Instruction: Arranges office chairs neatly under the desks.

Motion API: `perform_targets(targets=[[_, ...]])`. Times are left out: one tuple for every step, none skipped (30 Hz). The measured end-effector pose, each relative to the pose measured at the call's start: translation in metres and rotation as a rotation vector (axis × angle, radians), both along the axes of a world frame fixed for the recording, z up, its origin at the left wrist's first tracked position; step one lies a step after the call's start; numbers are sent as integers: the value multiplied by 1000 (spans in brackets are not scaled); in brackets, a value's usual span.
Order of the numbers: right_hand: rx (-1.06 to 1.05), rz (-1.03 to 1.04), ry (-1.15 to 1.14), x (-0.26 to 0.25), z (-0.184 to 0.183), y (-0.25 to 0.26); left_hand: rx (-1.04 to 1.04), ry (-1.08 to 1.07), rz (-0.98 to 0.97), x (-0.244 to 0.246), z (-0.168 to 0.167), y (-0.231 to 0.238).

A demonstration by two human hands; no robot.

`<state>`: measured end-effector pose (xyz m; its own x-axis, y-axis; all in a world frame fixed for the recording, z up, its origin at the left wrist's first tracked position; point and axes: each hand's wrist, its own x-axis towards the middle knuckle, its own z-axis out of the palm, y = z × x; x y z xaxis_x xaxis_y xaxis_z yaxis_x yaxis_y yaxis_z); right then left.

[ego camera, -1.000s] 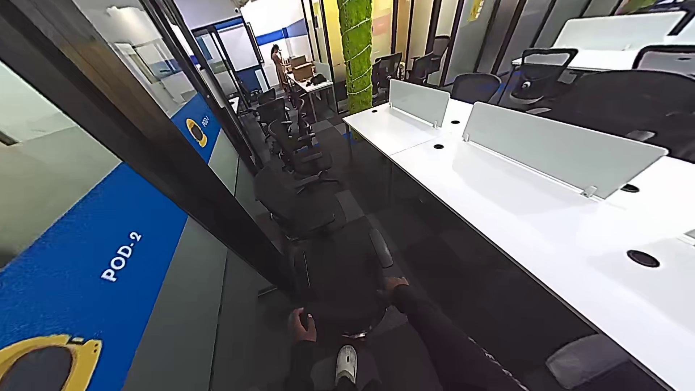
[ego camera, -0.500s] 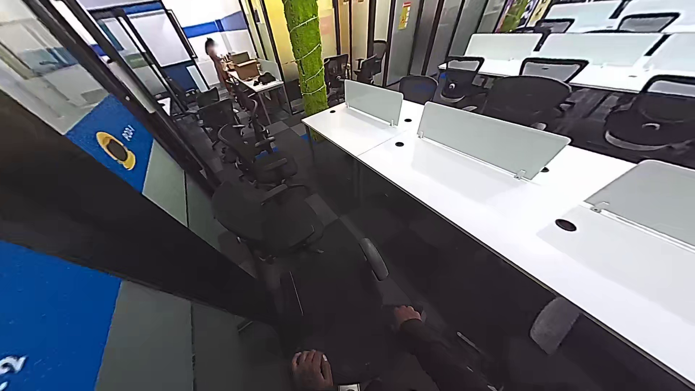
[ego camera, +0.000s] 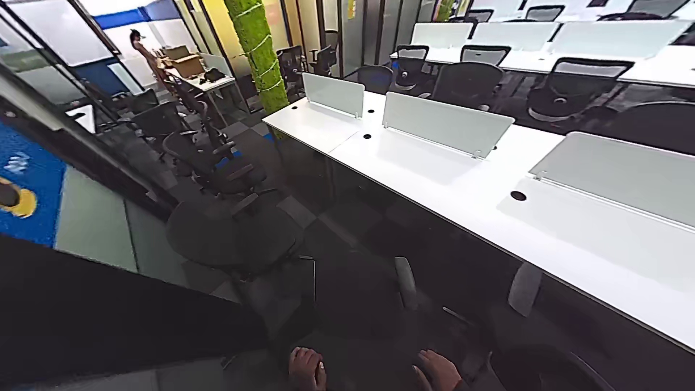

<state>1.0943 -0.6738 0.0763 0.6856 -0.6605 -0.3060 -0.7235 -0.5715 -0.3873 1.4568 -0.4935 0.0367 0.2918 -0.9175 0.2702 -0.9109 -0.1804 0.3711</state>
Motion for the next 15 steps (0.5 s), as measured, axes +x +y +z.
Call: perform_targets(targets=[[-85, -12, -64, -4, -4, 4, -11, 3, -24, 4, -1, -10], [-160, -33, -112, -6, -9, 4, -34, -3, -47, 8, -5, -22], [-243, -57, -168, -7, -14, 1, -73, -12, -64, 13, -10, -35], [-315, -85, -226, -7, -19, -4, -132, -24, -67, 16, -16, -50], [-343, -113, -262, -7, -22, -10, -169, -23, -85, 19, -20, -65], [-351, -136, -269, -8, -21, -17, -189, -20, -110, 22, -25, -79], [-327, -156, -253, -9, -17, -24, -185, -23, -145, 25, -28, -93], [-293, -171, -227, -10, -12, -32, -164, -35, -180, 28, -30, -105], [-266, -184, -205, -10, -8, -41, -148, -39, -207, 30, -30, -118], [-255, -198, -194, -10, -7, -51, -133, -38, -228, 30, -27, -131], [-258, -215, -184, -10, -8, -62, -103, -36, -246, 30, -22, -145], [-249, -232, -172, -10, -9, -72, -64, -27, -267, 30, -16, -156], [-235, -246, -154, -9, -9, -82, -20, -11, -286, 30, -9, -167], [-213, -256, -131, -8, -7, -94, 4, -6, -305, 31, -5, -180], [-187, -267, -103, -6, -6, -105, 20, -3, -320, 34, -4, -192]])
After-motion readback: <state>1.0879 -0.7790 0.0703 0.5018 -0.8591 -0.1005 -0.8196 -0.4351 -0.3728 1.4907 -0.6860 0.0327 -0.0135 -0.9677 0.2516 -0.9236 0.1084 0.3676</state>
